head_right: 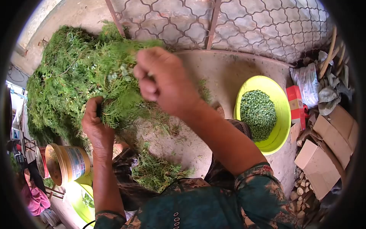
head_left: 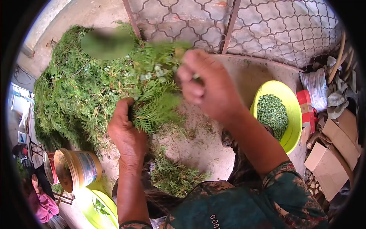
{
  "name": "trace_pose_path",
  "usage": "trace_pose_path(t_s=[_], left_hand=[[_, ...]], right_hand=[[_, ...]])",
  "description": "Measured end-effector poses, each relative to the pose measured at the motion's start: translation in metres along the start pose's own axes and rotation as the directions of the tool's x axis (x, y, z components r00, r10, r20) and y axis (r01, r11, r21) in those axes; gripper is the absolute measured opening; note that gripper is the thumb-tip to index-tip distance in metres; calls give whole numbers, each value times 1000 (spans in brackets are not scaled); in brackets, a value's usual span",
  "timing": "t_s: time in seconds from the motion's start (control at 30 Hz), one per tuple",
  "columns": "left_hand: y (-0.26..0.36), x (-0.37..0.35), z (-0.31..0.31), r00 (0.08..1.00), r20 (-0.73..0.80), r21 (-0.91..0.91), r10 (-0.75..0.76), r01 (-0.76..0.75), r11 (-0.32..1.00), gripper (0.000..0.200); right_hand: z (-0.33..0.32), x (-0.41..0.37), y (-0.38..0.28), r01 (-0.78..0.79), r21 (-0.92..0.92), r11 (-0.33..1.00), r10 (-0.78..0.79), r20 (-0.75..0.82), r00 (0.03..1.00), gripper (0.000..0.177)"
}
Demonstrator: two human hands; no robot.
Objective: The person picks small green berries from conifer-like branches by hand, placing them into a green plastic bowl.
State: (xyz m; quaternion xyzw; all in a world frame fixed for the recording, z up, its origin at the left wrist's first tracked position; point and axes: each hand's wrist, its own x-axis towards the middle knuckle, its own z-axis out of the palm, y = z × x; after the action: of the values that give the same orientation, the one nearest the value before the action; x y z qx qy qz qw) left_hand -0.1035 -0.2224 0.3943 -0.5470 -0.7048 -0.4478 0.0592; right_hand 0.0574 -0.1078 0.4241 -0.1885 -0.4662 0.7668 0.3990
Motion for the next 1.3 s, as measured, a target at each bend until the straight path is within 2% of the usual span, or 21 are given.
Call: trace_pose_path(t_s=[0.03,0.1,0.2,0.23,0.3,0.33,0.37,0.4,0.43,0.47,0.53,0.73,0.83,0.93,1.0,1.1,1.17,1.2,1.23,1.27,1.3], left_hand=[[-1,0,-2,1000,-3,2,-1,1,1000,33],[-1,0,-5,997,8,-44,-76,76,996,30],[0,1,-4,999,-44,52,-4,6,999,32],[0,1,-4,999,-45,57,-4,7,998,32],[-1,3,-2,983,-77,135,169,-158,978,33],[0,3,-3,990,-28,186,140,-133,974,33],[-4,1,2,979,-53,138,199,-190,972,20],[-11,-2,9,965,-37,153,260,-251,956,17],[-12,-4,7,965,54,172,257,-263,949,10],[-14,-5,9,954,67,189,292,-299,935,7],[-15,-8,12,950,14,120,313,-312,942,9],[-19,-8,-4,971,-104,206,216,-192,960,14],[-25,-5,-6,979,-84,278,184,-154,948,14],[-27,-2,7,989,-118,299,88,-49,953,18],[-31,3,16,970,-226,161,-84,122,979,8],[-49,6,39,978,-209,334,13,58,941,4],[-63,7,55,976,-201,354,-79,148,923,6],[-64,6,48,976,-179,423,-128,194,885,6],[-68,4,44,971,-157,487,-178,233,842,8],[-73,2,41,967,-168,493,-191,250,833,8],[-81,2,43,964,-128,459,-234,267,847,8]], right_hand=[[-7,1,-6,-45,352,935,35,35,999,15],[-8,-1,-14,-96,419,903,83,48,995,20],[-3,-6,-11,-180,330,927,148,118,982,24],[1,-10,-8,-175,193,965,152,127,980,22],[13,-17,-3,-155,-91,984,167,149,975,19],[22,-17,-1,-61,-256,965,94,117,989,11],[22,-14,12,246,-469,848,-176,188,966,10],[23,-8,28,525,-584,619,-413,326,850,11],[26,-11,34,408,-691,596,-337,245,909,22],[34,-11,31,345,-825,447,-261,249,933,26],[22,0,50,465,-825,320,-223,411,884,30],[25,15,64,470,-861,193,-33,473,880,31],[16,29,77,446,-842,303,-98,438,894,31],[-17,51,96,411,-860,302,-156,381,912,31],[-14,54,107,417,-848,328,-210,364,907,30],[8,47,106,633,-711,307,-362,528,769,56],[27,42,107,753,-595,280,-466,602,648,76],[45,45,113,871,-491,18,-623,676,394,55],[43,56,113,879,-476,33,-616,682,393,55],[34,74,109,604,-116,788,-417,621,664,43],[31,86,108,-166,273,948,-79,705,705,33]])
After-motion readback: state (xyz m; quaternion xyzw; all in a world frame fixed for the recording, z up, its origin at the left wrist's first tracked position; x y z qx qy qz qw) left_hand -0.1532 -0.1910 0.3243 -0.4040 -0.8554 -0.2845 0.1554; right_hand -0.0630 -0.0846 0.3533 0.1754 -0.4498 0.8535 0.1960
